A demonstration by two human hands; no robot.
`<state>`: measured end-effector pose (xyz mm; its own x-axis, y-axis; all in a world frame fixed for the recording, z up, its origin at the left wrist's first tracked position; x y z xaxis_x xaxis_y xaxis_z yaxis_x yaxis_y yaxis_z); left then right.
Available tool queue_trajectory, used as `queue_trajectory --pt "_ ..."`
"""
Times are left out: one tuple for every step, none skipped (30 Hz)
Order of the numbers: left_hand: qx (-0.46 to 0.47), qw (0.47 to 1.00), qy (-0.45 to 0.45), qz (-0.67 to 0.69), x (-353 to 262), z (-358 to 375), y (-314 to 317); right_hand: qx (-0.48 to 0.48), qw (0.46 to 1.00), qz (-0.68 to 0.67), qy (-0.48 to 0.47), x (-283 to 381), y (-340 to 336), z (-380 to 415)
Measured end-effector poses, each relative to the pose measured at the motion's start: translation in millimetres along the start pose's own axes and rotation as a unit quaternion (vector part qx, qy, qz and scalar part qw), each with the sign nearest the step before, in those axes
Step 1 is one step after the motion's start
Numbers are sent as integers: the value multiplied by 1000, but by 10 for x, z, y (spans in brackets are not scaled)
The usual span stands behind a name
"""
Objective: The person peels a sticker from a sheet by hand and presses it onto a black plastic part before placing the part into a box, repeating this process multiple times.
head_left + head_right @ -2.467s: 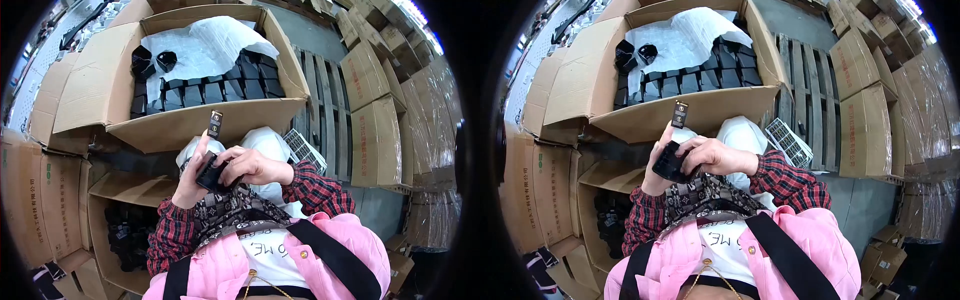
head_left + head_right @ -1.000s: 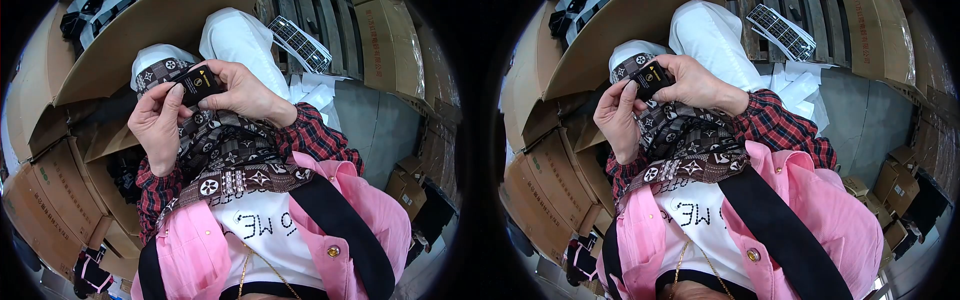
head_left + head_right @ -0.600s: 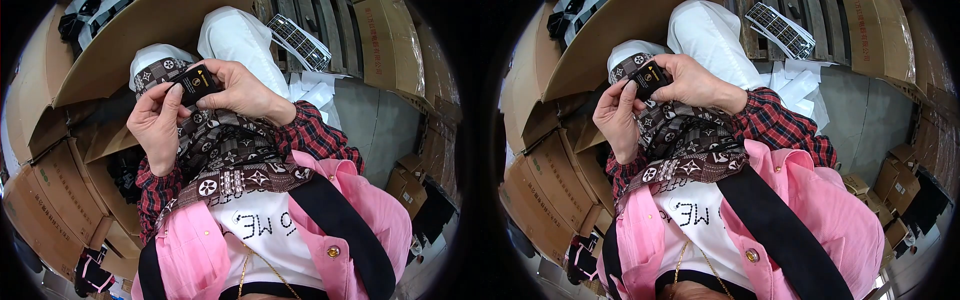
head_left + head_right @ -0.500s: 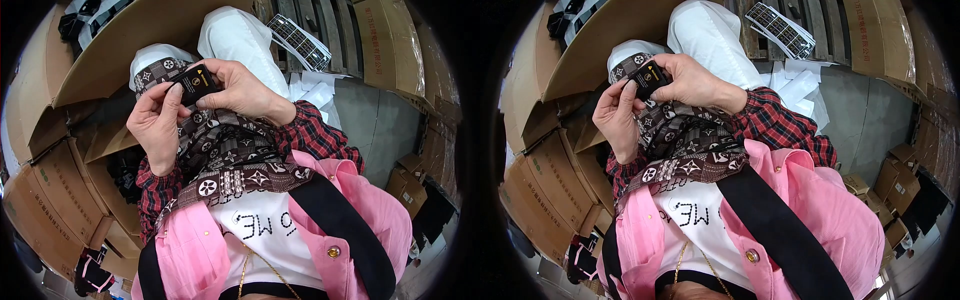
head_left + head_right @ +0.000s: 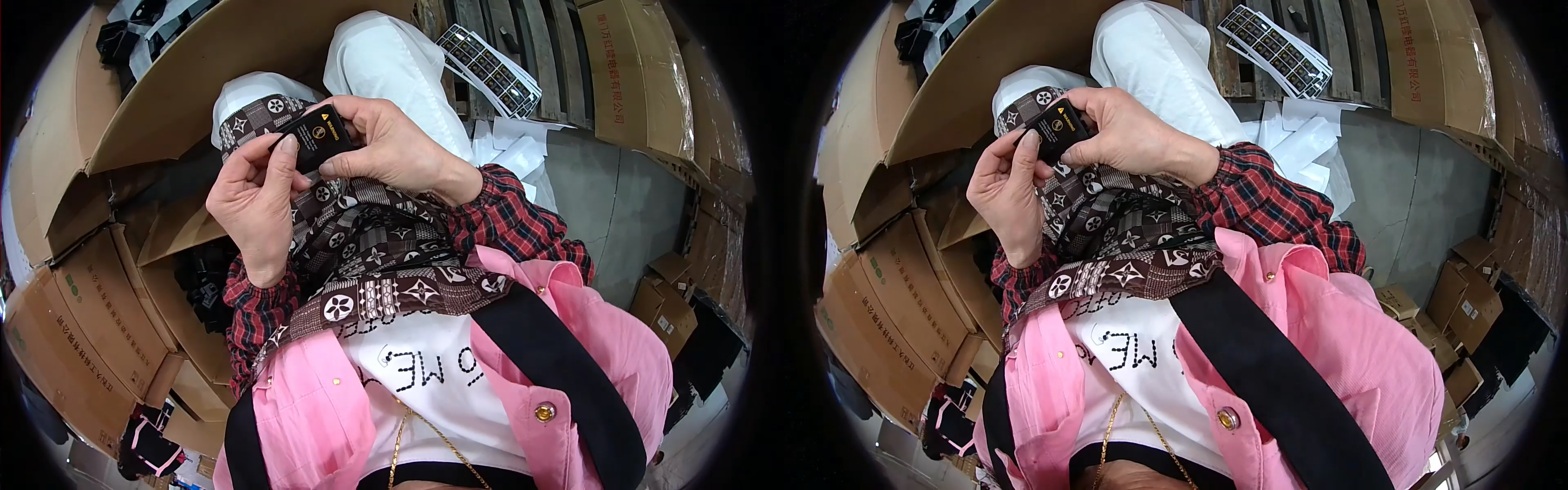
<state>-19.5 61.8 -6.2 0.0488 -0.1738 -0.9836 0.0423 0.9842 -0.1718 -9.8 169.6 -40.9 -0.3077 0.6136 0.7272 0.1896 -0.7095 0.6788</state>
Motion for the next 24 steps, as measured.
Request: queue_trajectory --pt "-3 1000 -3 -2 1 2 -1 12 1000 14 3 -14 2 2" --pt "-4 1000 -3 -2 -3 5 4 25 999 28 6 -22 12 4" --pt "-10 1000 -4 -11 -3 8 1 26 999 28 6 -19 16 5" --pt "-17 1000 -5 -20 -4 12 -4 23 999 35 7 -15 14 6" --pt "-20 1000 -5 -19 -5 14 -6 20 999 43 7 -10 14 8" --pt "-18 1000 0 -26 -15 16 -1 23 999 44 9 -7 23 15" --pt "-17 999 4 -32 -25 19 3 18 999 24 18 -19 17 25" --pt "-22 999 5 -31 -23 25 2 14 999 5 28 -34 18 32" --pt "-27 998 15 -46 -38 31 4 18 999 7 31 -36 40 38" --pt "-32 997 24 -60 -58 38 4 -4 1000 1 27 -32 14 44" --pt "-40 995 24 -86 -67 49 -9 -25 999 -6 24 -35 -5 50" --pt "-46 995 25 -87 -61 53 -22 -31 999 18 -13 8 10 62" --pt "-48 993 42 -102 -76 57 -24 -26 999 19 -11 -20 60 72" --pt "-50 990 58 -116 -102 62 -24 -65 994 63 -64 70 31 99" --pt "-55 987 59 -140 -131 69 -38 -105 982 107 -118 168 4 148" --pt "-58 987 59 -139 -144 66 -55 -115 969 158 -153 223 28 197" --pt "-46 986 55 -151 -141 58 -43 -112 969 159 -152 212 41 220" --pt "-33 985 50 -163 -136 49 -35 -127 945 225 -201 319 61 289" --pt "-37 985 49 -163 -151 27 -81 -140 913 290 -249 422 95 367" --pt "1 976 -7 -217 -43 -17 -83 -127 936 250 -212 365 60 361" --pt "39 960 -62 -269 78 -29 -101 -123 936 252 -212 389 64 370" --pt "62 975 -63 -203 186 -3 -93 -113 968 168 -150 294 20 325" --pt "61 976 -61 -202 203 11 -85 -103 988 81 -87 185 -1 296" --pt "55 989 -36 -132 155 30 -77 -92 991 61 -70 169 0 281"
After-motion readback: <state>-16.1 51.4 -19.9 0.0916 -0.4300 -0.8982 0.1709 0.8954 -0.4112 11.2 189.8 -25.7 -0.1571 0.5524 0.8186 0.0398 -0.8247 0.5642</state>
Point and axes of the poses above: each hand's wrist, its own z-axis away from the middle knuckle, its own y-axis out of the palm, x = y × z, the point moved 10 cm from there along -z, towards the middle knuckle, and after that the axes turned 11 degrees about -z, right-handed, at the moved point
